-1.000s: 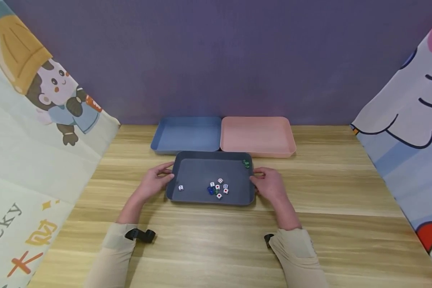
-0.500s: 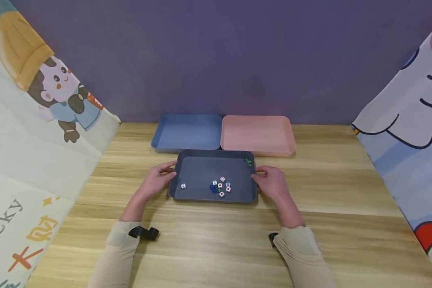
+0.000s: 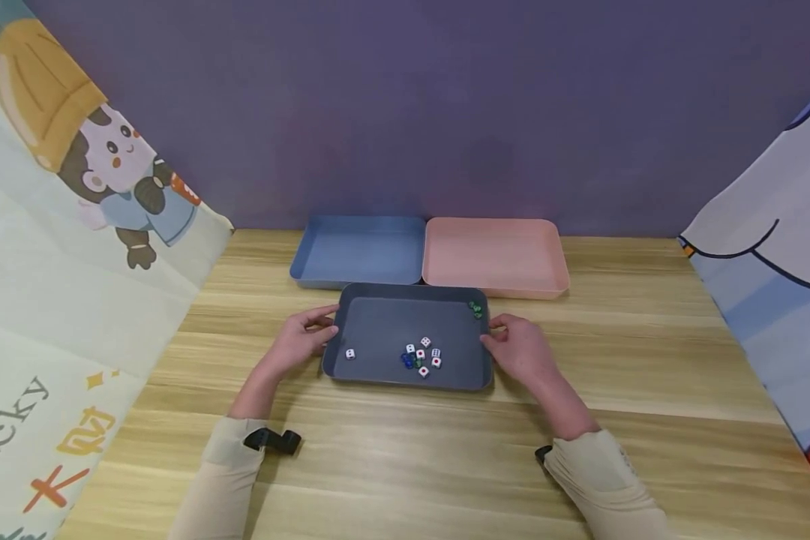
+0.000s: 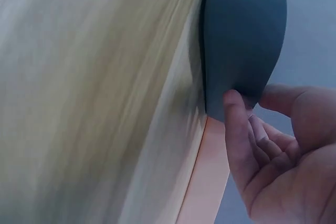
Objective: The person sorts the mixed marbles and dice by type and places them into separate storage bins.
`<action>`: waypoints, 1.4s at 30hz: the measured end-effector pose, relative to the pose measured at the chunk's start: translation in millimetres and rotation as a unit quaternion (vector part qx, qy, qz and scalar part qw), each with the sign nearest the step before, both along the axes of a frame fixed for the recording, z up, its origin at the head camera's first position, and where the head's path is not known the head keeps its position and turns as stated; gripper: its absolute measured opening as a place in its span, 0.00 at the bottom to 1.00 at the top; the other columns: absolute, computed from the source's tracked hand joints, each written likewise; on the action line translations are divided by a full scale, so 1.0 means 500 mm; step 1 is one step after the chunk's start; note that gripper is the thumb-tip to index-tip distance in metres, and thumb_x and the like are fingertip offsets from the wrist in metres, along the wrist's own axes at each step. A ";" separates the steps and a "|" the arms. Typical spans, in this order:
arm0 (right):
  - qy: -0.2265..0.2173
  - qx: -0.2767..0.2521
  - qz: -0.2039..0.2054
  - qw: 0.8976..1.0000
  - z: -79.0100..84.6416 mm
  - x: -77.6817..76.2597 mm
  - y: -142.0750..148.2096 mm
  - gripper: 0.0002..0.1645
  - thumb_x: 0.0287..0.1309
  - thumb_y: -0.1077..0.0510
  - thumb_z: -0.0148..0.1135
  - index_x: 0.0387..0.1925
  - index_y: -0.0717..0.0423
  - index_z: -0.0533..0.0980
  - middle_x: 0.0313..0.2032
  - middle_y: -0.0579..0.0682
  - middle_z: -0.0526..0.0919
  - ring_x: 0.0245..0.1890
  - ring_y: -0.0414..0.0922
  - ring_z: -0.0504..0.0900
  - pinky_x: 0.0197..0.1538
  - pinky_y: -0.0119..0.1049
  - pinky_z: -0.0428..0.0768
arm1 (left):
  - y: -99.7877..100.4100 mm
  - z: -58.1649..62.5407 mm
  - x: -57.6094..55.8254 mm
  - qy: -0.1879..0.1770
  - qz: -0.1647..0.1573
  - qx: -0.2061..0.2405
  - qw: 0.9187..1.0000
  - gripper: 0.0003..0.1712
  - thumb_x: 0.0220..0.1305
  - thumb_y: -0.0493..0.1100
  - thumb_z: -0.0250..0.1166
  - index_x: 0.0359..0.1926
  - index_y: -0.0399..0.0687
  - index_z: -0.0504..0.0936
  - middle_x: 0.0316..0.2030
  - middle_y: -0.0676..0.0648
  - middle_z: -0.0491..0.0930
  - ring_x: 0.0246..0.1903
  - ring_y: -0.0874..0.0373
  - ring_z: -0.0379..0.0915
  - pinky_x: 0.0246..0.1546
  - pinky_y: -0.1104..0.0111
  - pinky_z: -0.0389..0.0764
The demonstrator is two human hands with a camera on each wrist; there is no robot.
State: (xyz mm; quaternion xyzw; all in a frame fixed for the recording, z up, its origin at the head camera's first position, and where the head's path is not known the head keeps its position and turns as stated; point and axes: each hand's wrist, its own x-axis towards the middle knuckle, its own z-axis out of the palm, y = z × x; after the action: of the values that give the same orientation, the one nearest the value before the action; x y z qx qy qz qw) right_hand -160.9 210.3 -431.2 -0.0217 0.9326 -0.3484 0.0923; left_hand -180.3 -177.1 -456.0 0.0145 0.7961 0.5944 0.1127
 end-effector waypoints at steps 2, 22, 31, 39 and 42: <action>-0.002 0.011 0.009 1.000 0.003 -0.003 0.001 0.24 0.65 0.54 0.61 0.55 0.68 0.74 0.35 0.59 0.86 0.22 0.42 0.82 0.27 0.37 0.78 | 0.001 0.003 0.003 -0.003 0.004 0.005 1.000 0.27 0.66 0.33 0.62 0.66 0.42 0.72 0.48 0.35 0.74 0.45 0.45 0.78 0.36 0.61 0.84; 0.067 0.056 0.247 0.965 0.128 -0.091 -0.146 0.10 0.59 0.54 0.68 0.42 0.51 0.84 0.34 0.42 0.83 0.34 0.40 0.80 0.37 0.39 0.79 | -0.013 -0.011 0.016 -0.019 0.015 0.007 1.000 0.27 0.67 0.35 0.62 0.67 0.46 0.72 0.47 0.37 0.76 0.42 0.46 0.77 0.39 0.60 0.83; 0.061 0.083 0.398 0.912 0.108 -0.110 -0.260 0.10 0.60 0.52 0.68 0.43 0.48 0.84 0.35 0.40 0.82 0.33 0.36 0.79 0.36 0.34 0.78 | -0.015 -0.015 0.015 -0.029 0.010 0.005 1.000 0.32 0.66 0.35 0.63 0.70 0.48 0.68 0.48 0.35 0.77 0.44 0.47 0.77 0.39 0.61 0.83; 0.036 0.122 0.439 0.889 0.079 -0.121 -0.339 0.13 0.57 0.51 0.71 0.43 0.49 0.85 0.35 0.40 0.84 0.31 0.34 0.80 0.36 0.33 0.79 | -0.003 -0.009 0.003 -0.040 0.001 0.005 0.999 0.29 0.68 0.36 0.62 0.69 0.47 0.69 0.46 0.37 0.77 0.42 0.49 0.77 0.35 0.64 0.82; 0.032 0.132 0.442 0.887 0.064 -0.123 -0.353 0.12 0.55 0.51 0.72 0.42 0.47 0.85 0.34 0.39 0.83 0.32 0.34 0.80 0.36 0.32 0.79 | 0.001 -0.003 0.001 -0.038 0.002 0.003 0.999 0.29 0.68 0.35 0.62 0.69 0.47 0.70 0.45 0.38 0.78 0.39 0.52 0.77 0.32 0.65 0.82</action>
State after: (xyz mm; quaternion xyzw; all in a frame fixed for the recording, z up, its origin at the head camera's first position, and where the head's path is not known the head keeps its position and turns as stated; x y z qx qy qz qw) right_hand -222.5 33.8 -399.0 -0.4304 0.8663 -0.1442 0.2083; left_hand -179.9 -176.6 -457.6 -0.0092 0.7895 0.5970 0.1420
